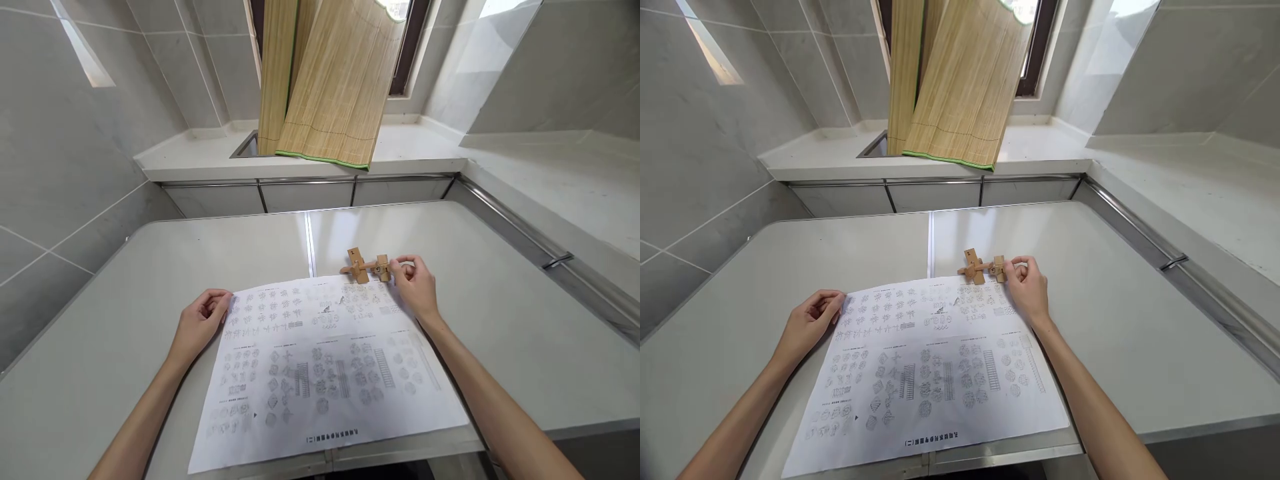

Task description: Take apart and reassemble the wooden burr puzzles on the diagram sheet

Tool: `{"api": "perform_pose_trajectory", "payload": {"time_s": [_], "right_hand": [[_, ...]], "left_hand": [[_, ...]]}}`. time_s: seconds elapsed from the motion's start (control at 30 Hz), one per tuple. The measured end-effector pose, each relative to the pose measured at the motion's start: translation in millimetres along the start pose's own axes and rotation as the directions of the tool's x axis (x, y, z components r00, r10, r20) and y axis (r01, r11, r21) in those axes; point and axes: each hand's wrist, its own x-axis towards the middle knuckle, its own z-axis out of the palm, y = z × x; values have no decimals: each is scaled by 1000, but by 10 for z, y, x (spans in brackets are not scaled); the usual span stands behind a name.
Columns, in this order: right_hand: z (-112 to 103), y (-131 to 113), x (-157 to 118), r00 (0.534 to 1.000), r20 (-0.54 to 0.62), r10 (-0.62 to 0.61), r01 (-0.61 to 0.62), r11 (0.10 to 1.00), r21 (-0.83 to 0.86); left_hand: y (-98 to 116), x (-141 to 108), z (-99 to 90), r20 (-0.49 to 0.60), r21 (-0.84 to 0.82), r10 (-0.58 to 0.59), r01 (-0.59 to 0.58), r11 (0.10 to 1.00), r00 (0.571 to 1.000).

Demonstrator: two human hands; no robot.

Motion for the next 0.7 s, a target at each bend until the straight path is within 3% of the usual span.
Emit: {"api": "perform_pose_trajectory", "payload": {"time_s": [0.13, 0.23, 0.37, 0.5, 0.6, 0.7], "right_hand": [[12, 5, -17, 998, 51, 24, -21, 998, -58], [10, 35, 4, 997, 19, 76, -76, 997, 8], [-5, 47, 46, 985, -87, 150, -123, 959, 255], [-32, -60, 30, 980, -114, 164, -81, 846, 528], [-3, -235, -92, 995, -11, 101, -71, 770, 633], [125, -476, -331, 978, 202, -48, -101, 737, 668]], "left_hand": [[-32, 4, 2, 9, 20, -2, 1, 1000, 1000], [-49, 8, 15, 11, 23, -2, 2, 1000, 1000], [-93, 24, 38, 17, 12, 6, -6, 1000, 1000], [-119, 23, 27, 13, -3, 18, -18, 1000, 1000], [-14, -28, 30, -20, 2, 73, -73, 997, 997], [221, -117, 136, 1, -2, 215, -215, 977, 977]]}}
